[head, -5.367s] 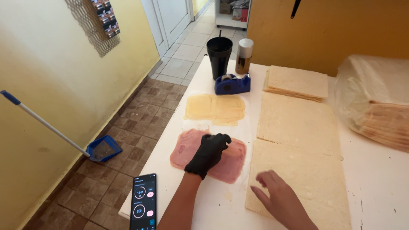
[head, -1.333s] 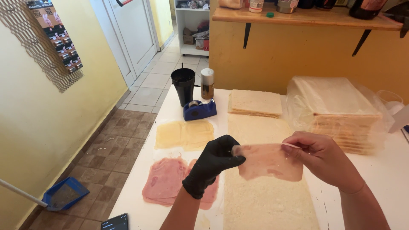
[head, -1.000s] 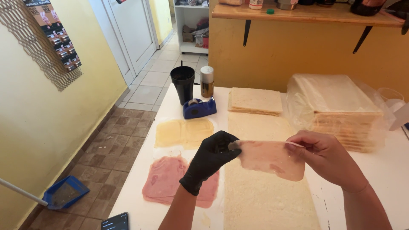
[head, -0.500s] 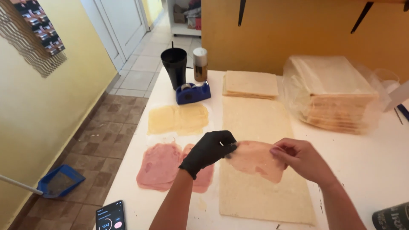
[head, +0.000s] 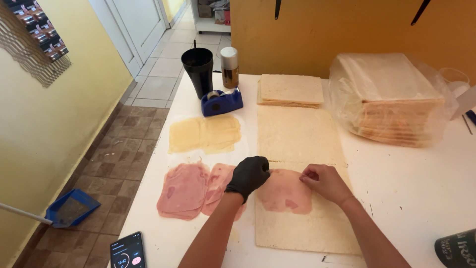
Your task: Assembling multiple sandwiches by spreading condiments, layering ham and cheese, and cutting them into portions.
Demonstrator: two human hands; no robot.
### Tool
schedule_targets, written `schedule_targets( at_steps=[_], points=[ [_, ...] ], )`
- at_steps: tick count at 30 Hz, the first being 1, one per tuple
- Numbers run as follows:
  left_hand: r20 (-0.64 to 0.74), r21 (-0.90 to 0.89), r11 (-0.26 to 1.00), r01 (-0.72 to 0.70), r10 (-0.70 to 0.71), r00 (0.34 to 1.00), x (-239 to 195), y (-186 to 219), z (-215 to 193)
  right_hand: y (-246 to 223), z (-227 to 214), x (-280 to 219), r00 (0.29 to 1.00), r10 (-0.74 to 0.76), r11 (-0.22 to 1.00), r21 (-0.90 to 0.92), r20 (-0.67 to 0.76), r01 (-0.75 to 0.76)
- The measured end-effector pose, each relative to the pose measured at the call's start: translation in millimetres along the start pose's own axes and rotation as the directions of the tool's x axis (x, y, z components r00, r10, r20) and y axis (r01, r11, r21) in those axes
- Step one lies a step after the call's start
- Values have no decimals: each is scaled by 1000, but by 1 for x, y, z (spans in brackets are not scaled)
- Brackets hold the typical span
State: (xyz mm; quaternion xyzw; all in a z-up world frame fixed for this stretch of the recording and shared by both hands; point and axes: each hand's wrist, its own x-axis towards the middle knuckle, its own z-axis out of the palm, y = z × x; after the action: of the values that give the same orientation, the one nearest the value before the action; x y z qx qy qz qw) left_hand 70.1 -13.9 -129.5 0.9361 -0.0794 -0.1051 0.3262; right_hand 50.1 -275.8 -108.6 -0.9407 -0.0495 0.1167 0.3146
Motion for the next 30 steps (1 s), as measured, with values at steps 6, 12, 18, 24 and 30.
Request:
schedule_targets(
  at_steps=[6, 12, 18, 24, 30],
  points=[
    [-99, 66, 997, -34, 41, 994, 19, -22, 32, 9, 8, 12, 992, -40, 994, -111, -119, 26],
    [-303, 95, 990, -100, 125, 945, 26, -30, 43, 13, 6, 21, 983, -47, 990, -143, -178, 22],
    [-308, 26, 994, -109, 112, 945, 25, -39, 40, 7, 4, 22, 970, 79, 990, -96, -232, -104],
    [-118, -164, 984, 73, -93, 989, 8, -34, -15, 53, 2, 40, 916, 134, 991, 80, -379, -111],
    [-487, -52, 990, -135, 92, 869, 18, -96, -47, -19, -35, -30, 912, 113, 992, 94, -395, -82]
  ],
)
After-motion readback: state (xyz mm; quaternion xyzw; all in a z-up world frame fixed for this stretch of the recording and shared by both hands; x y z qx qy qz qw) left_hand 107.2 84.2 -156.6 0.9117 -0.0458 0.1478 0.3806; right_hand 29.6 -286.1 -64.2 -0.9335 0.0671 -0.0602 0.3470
